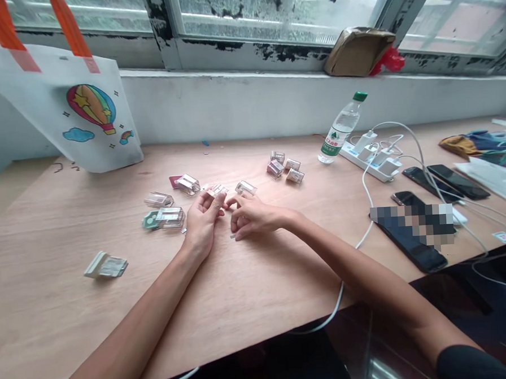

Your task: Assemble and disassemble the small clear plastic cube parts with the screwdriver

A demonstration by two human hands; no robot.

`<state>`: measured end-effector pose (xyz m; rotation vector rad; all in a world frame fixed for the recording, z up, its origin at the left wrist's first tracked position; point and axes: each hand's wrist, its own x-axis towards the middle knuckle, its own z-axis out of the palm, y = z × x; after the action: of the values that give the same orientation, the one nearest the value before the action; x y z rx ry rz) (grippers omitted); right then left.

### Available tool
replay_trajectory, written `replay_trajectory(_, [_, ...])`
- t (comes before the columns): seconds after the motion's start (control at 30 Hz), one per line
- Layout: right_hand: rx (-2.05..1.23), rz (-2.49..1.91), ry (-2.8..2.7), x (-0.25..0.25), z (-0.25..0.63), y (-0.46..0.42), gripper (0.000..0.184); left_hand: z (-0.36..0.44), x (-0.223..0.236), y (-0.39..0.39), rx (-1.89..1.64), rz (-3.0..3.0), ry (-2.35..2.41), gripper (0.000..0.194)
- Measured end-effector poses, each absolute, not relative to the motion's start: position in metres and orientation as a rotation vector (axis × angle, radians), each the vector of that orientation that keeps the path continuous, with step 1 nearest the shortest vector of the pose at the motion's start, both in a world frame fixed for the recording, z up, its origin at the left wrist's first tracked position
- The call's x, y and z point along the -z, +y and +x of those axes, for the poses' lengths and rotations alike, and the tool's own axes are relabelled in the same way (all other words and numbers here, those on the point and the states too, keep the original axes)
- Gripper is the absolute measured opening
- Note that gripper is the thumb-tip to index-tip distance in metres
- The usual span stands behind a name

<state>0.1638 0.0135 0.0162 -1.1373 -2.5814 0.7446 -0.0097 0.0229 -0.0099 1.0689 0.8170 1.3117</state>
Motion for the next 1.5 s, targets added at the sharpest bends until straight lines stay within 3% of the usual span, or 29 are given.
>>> replay_trajectory(0.13, [-0.820, -1.187, -2.604, -0.019, 0.158, 0.019, 0.008, -0.011, 0.009, 0.021, -1.318, 1.065, 0.832, 0.049])
replay_trajectory(0.3, [-0.672, -1.171, -2.732, -0.032, 0.147, 0.017, 0.004, -0.017, 0.008, 0.022, -1.320, 1.072, 0.859, 0.053])
replay_trajectory(0.43, [-0.588, -1.074, -2.279, -0.027, 0.171, 0.001, 0.009, -0.019, 0.004, 0.022, -1.305, 1.117, 0.920, 0.047])
replay_trajectory(0.73, [-0.905, -1.005, -1.396, 0.001, 0.224, -0.009, 0.023, -0.007, -0.004, 0.006, -1.121, 1.257, 0.951, 0.046])
replay_trajectory(0.97, [-1.018, -0.997, -1.215, -0.004, 0.215, -0.008, 0.028, -0.006, -0.009, 0.005, -1.060, 1.288, 0.967, 0.044])
replay_trajectory(1.13, [-1.152, -1.031, -1.036, 0.003, 0.203, -0.013, 0.031, -0.002, -0.004, -0.002, -1.038, 1.208, 0.856, 0.058])
replay_trajectory(1.4, [-1.249, -0.924, -1.111, -0.001, 0.186, -0.021, 0.030, 0.001, -0.002, -0.009, -0.908, 1.223, 0.806, 0.052])
replay_trajectory(1.5, [-1.238, -0.899, -1.088, 0.000, 0.184, -0.022, 0.041, 0.003, 0.001, -0.009, -0.923, 1.230, 0.765, 0.050])
